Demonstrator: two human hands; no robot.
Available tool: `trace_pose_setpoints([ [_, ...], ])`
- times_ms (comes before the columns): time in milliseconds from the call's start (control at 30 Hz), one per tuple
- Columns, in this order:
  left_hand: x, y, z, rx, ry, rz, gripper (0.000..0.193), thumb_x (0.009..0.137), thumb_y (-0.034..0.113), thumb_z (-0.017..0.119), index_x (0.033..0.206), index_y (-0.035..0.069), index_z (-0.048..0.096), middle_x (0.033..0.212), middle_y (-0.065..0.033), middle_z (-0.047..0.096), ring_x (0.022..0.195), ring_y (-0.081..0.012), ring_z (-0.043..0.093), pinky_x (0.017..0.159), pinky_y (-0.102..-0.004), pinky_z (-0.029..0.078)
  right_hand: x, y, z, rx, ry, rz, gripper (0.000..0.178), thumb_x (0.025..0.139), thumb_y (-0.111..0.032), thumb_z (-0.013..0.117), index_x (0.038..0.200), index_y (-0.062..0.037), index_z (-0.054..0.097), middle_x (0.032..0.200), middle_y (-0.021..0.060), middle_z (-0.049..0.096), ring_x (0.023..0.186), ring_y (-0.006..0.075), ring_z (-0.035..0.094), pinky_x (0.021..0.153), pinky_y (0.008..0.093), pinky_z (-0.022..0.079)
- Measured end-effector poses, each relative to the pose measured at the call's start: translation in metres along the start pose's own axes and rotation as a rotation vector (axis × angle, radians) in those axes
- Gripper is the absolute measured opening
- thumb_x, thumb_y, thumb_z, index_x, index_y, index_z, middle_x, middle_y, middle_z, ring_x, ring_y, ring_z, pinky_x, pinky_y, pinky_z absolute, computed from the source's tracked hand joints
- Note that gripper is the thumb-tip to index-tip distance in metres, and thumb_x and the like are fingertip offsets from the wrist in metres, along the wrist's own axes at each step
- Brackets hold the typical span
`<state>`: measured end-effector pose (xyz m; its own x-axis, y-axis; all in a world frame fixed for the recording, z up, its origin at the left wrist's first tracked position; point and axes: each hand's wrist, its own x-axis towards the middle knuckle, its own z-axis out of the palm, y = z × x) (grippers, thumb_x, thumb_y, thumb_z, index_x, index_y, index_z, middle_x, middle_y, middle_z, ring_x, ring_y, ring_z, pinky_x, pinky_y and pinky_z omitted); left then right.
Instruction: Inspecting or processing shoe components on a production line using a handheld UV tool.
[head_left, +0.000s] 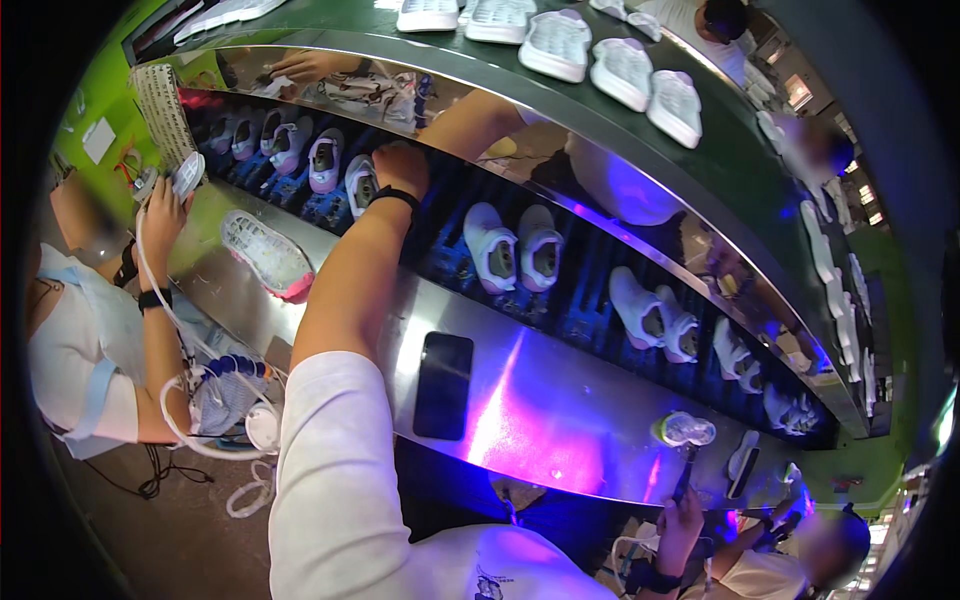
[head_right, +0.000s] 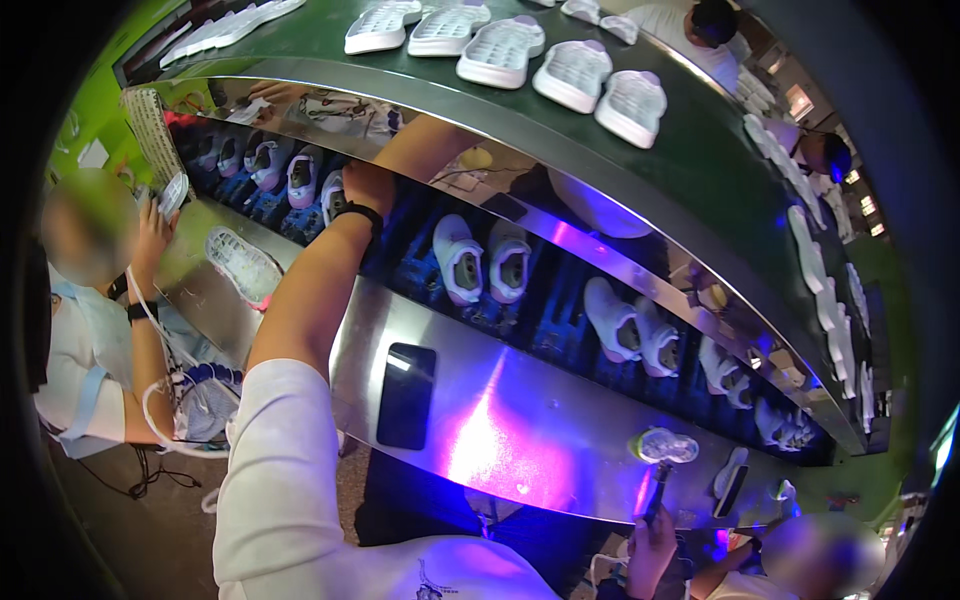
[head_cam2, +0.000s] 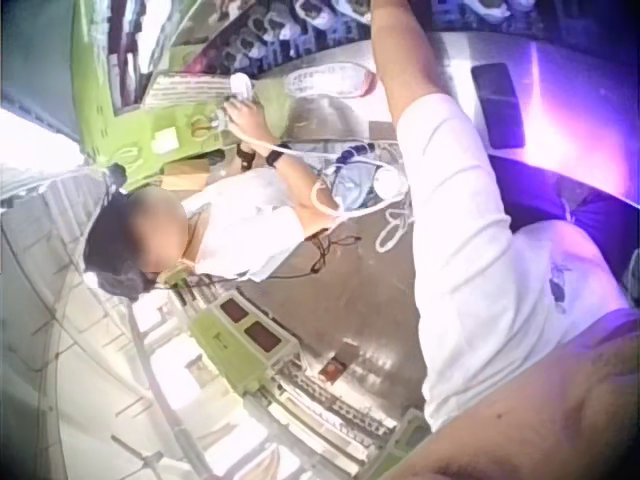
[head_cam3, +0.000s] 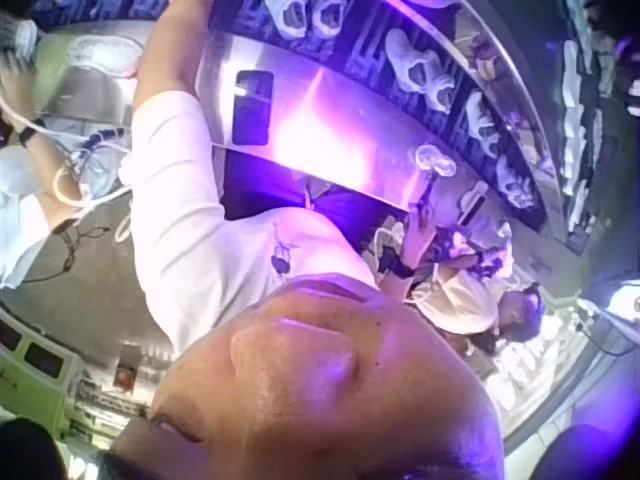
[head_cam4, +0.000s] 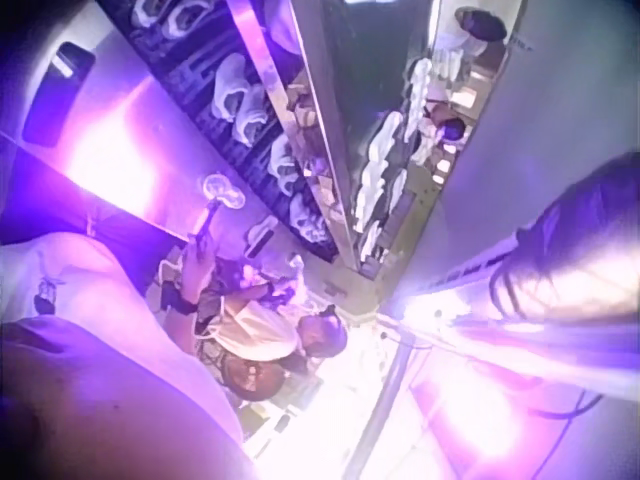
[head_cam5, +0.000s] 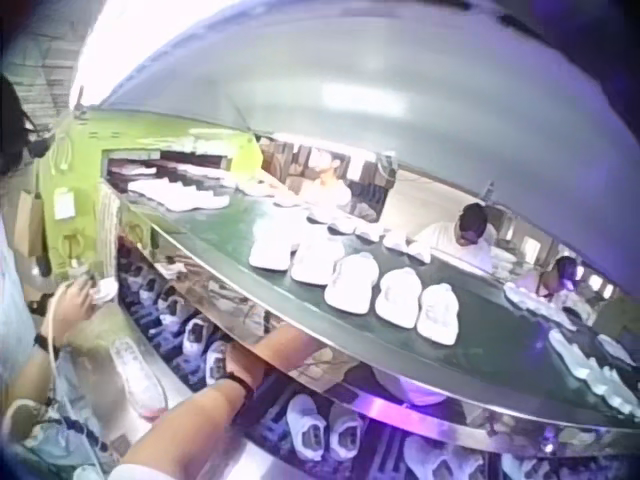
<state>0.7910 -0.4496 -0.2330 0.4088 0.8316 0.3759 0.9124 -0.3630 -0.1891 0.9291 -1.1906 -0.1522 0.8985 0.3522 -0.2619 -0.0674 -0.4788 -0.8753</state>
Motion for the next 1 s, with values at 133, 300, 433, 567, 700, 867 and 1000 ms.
trace_pose_setpoints([
  [133, -0.034, 0.014, -0.039, -0.247, -0.110, -0.054, 0.023, 0.092, 0.019, 0.054, 0.103, 0.009, 0.071, 0.109, -0.0163, 0.071, 0.094, -0.0369, 0.072, 0.073, -0.0489, 0.058, -0.020, -0.004, -0.019, 0.086, 0.021, -0.016, 0.031, 0.093, -0.001, 0.062, 0.124, 0.0042, 0.058, 0.083, 0.0019, 0.064, 0.054, 0.0048, 0.046, 0.046, 0.0210, 0.034],
  [300, -0.097, 0.014, -0.109, -0.870, 0.132, -0.143, 0.060, 0.078, 0.038, 0.082, 0.118, -0.005, 0.068, 0.101, -0.0221, 0.073, 0.094, -0.0366, 0.071, 0.082, -0.0451, 0.056, -0.026, 0.027, -0.035, 0.178, 0.049, 0.001, 0.028, 0.090, -0.004, 0.068, 0.117, 0.0053, 0.065, 0.083, -0.0014, 0.063, 0.066, 0.0056, 0.051, 0.056, 0.0229, 0.039],
  [433, -0.217, 0.056, -0.198, -2.384, -0.607, -0.548, 0.047, 0.101, 0.035, 0.059, 0.135, 0.003, 0.054, 0.126, -0.0165, 0.064, 0.111, -0.0219, 0.064, 0.091, -0.0358, 0.054, -0.022, 0.028, -0.030, 0.134, -0.048, -0.073, 0.035, 0.090, -0.003, 0.069, 0.123, 0.0080, 0.065, 0.101, 0.0057, 0.072, 0.089, 0.0098, 0.063, 0.082, 0.0258, 0.051],
  [567, -0.336, 0.074, -0.207, -2.530, -1.183, -0.135, 0.049, 0.102, 0.028, 0.055, 0.140, 0.000, 0.044, 0.132, -0.0185, 0.058, 0.112, -0.0286, 0.063, 0.091, -0.0342, 0.056, -0.029, 0.001, -0.033, 0.100, -0.105, -0.218, 0.034, 0.089, -0.004, 0.072, 0.123, 0.0031, 0.067, 0.097, 0.0073, 0.073, 0.084, 0.0102, 0.064, 0.079, 0.0251, 0.051],
  [700, -0.392, 0.133, -0.293, -1.972, -1.291, -0.391, 0.056, 0.099, 0.036, 0.058, 0.142, 0.001, 0.047, 0.135, -0.0156, 0.060, 0.121, -0.0291, 0.062, 0.103, -0.0436, 0.051, -0.041, -0.026, -0.059, -0.125, -0.064, -0.519, 0.039, 0.084, -0.002, 0.075, 0.122, -0.0061, 0.071, 0.086, 0.0078, 0.069, 0.074, 0.0141, 0.064, 0.068, 0.0272, 0.051],
  [867, -0.396, 0.158, -0.359, -1.949, -1.521, -0.107, 0.059, 0.096, 0.034, 0.058, 0.141, -0.004, 0.049, 0.127, -0.0153, 0.063, 0.115, -0.0238, 0.064, 0.101, -0.0367, 0.050, -0.045, -0.024, -0.078, -0.375, 0.036, -0.772, 0.041, 0.079, -0.001, 0.075, 0.119, -0.0108, 0.074, 0.082, 0.0088, 0.066, 0.070, 0.0222, 0.065, 0.061, 0.0310, 0.052],
  [1000, -0.397, 0.164, -0.363, -1.878, -1.473, -0.086, 0.060, 0.096, 0.031, 0.055, 0.142, -0.007, 0.048, 0.129, -0.0150, 0.063, 0.116, -0.0229, 0.062, 0.102, -0.0353, 0.047, -0.046, -0.022, -0.085, -0.471, -0.027, -0.896, 0.037, 0.080, -0.008, 0.073, 0.117, -0.0149, 0.073, 0.079, 0.0044, 0.065, 0.066, 0.0227, 0.064, 0.057, 0.0339, 0.052],
])
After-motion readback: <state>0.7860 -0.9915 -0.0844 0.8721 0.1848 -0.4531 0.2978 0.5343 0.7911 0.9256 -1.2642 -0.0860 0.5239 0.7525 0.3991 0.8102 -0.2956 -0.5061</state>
